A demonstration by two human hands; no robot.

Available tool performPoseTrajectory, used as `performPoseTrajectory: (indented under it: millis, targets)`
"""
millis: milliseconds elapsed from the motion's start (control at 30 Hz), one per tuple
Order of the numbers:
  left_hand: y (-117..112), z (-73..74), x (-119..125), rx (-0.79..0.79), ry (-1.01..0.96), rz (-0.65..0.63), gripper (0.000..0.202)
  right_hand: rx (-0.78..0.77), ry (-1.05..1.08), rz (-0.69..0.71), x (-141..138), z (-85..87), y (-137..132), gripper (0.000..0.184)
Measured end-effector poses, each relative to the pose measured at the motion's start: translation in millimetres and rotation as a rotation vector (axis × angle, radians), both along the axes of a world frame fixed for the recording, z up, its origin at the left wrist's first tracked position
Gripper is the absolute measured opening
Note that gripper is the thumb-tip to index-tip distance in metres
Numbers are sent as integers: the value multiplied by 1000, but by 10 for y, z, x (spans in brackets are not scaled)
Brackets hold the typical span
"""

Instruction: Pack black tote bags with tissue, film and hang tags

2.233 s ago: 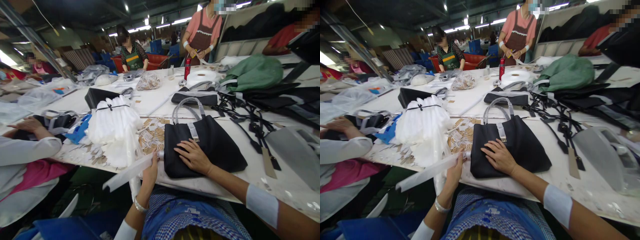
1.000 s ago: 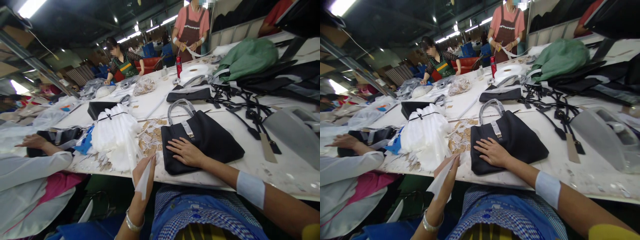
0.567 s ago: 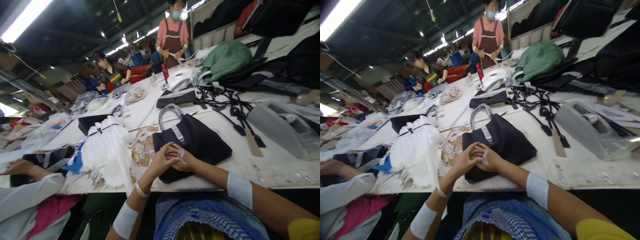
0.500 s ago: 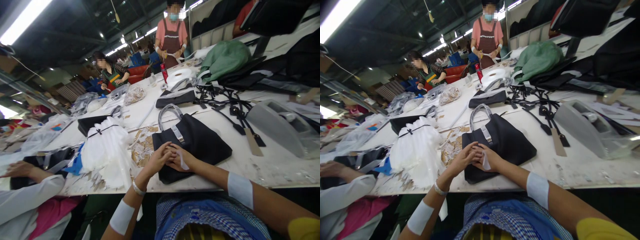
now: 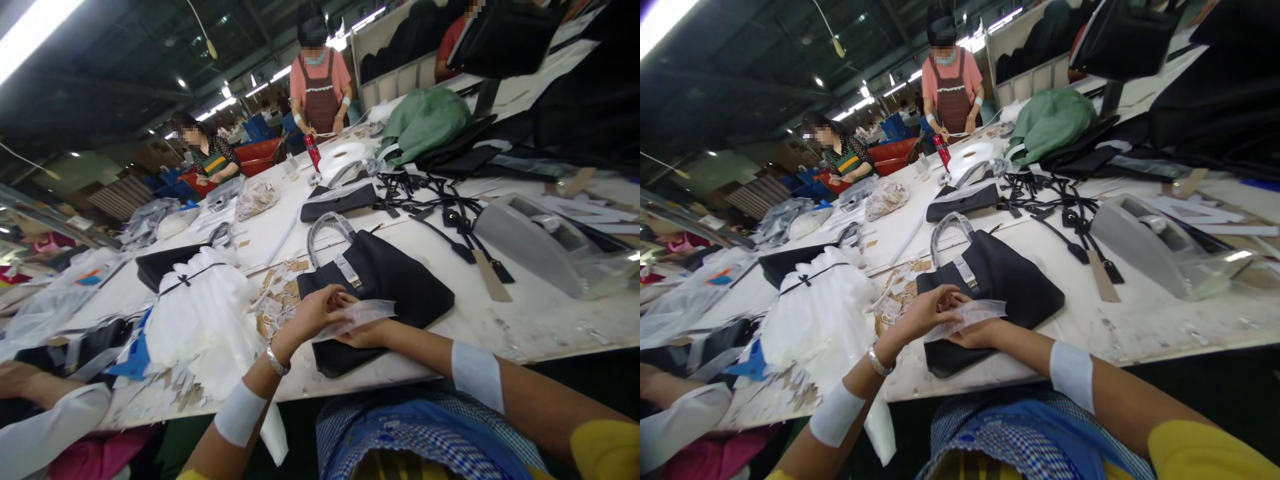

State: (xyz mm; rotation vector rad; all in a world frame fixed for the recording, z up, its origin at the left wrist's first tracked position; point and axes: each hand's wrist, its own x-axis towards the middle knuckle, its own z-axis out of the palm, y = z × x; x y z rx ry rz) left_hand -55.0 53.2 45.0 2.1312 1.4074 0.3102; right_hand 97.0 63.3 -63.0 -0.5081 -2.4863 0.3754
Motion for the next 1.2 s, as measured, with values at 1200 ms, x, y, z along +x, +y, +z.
performPoseTrajectory:
  millis: [1200]
  targets:
    - [187, -583, 434, -61, -520, 79, 22, 386, 83, 202, 158, 153, -145, 32]
